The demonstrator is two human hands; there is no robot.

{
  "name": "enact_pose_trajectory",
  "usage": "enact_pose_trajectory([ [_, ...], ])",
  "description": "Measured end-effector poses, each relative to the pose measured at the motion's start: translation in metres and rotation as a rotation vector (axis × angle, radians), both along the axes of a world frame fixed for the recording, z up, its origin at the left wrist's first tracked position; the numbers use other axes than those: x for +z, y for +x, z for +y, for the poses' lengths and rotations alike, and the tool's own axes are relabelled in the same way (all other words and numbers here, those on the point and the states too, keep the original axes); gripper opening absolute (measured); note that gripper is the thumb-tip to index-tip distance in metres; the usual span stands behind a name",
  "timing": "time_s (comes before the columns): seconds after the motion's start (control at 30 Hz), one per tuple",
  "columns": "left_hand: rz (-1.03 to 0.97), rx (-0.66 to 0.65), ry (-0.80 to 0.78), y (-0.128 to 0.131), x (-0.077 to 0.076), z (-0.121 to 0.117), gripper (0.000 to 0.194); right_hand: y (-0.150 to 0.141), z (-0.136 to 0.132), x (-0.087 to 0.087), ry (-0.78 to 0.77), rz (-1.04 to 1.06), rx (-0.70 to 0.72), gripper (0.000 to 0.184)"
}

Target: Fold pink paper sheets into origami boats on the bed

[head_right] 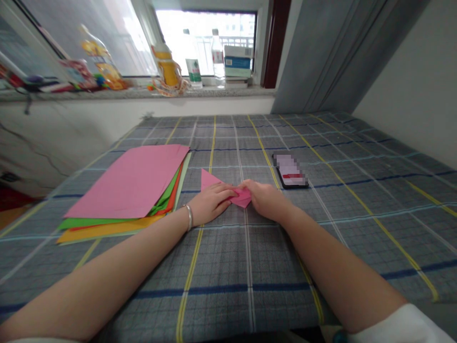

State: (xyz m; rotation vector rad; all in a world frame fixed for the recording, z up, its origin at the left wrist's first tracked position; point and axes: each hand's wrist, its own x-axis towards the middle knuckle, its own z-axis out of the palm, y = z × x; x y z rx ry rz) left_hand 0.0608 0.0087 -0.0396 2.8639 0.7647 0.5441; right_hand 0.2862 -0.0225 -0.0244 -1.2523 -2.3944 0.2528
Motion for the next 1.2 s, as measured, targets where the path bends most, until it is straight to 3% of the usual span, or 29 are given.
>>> enact_pose_trajectory([
  [0.13, -0.033, -0.007, -0.035, 0.0, -0.001, 0.003, 0.025, 0.01, -0.001, 0.004, -0.001, 0.042, 0.145, 0.043],
  [0.3, -0.033, 0.0, -0.07, -0.001, -0.003, 0.006, 0.029, 0.012, -0.001, 0.001, 0.017, -0.042, 0.204, 0.04],
  [0.43, -0.033, 0.01, -0.056, -0.001, -0.004, 0.007, 0.028, 0.005, 0.0, 0.0, 0.047, -0.001, 0.22, 0.023],
  [0.83, -0.032, 0.004, 0.01, 0.001, -0.006, 0.007, 0.024, -0.017, -0.002, -0.006, 0.217, -0.158, -0.084, 0.021],
  [1.2, 0.012, 0.026, 0.041, 0.001, -0.008, 0.006, 0.023, -0.025, -0.004, -0.007, 0.202, -0.185, -0.273, 0.01],
])
